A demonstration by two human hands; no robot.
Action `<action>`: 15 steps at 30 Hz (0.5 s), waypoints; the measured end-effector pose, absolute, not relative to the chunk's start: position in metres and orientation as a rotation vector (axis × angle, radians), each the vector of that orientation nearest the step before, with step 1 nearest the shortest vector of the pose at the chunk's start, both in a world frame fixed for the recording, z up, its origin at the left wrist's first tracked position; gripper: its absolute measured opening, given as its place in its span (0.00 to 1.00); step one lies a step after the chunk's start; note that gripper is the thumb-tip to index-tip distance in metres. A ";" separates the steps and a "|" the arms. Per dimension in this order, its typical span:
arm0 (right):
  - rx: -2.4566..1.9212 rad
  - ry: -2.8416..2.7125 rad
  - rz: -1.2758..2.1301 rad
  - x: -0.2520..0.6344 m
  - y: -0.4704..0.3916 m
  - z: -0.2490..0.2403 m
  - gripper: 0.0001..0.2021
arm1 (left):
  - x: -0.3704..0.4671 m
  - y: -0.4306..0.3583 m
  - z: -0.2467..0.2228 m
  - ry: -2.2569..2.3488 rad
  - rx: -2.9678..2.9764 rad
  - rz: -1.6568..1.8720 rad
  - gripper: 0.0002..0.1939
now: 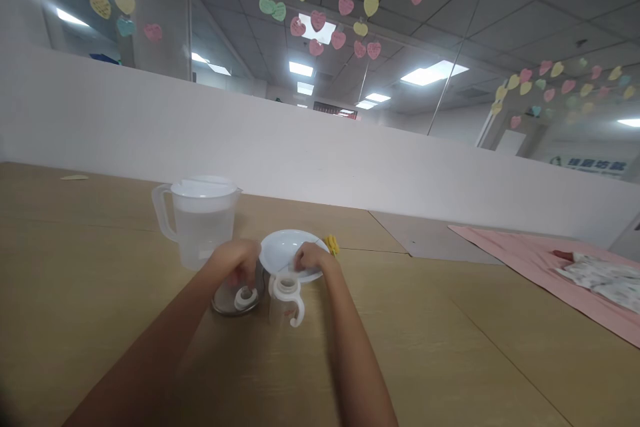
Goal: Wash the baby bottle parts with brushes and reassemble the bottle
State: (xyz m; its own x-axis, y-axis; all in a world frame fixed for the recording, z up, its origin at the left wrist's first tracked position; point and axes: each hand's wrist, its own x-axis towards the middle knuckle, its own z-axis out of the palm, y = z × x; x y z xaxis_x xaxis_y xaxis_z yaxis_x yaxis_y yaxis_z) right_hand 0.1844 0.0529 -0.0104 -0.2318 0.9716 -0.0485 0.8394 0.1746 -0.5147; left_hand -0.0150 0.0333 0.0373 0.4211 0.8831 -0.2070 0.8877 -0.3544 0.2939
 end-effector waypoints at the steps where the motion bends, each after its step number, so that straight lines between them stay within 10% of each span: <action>1: -1.711 -2.146 0.639 0.187 0.052 -0.007 0.06 | -0.013 0.032 0.037 1.522 2.268 -0.126 0.13; 15: -1.122 -1.803 0.733 0.190 -0.031 0.091 0.08 | -0.030 0.013 0.074 1.538 2.325 -0.117 0.08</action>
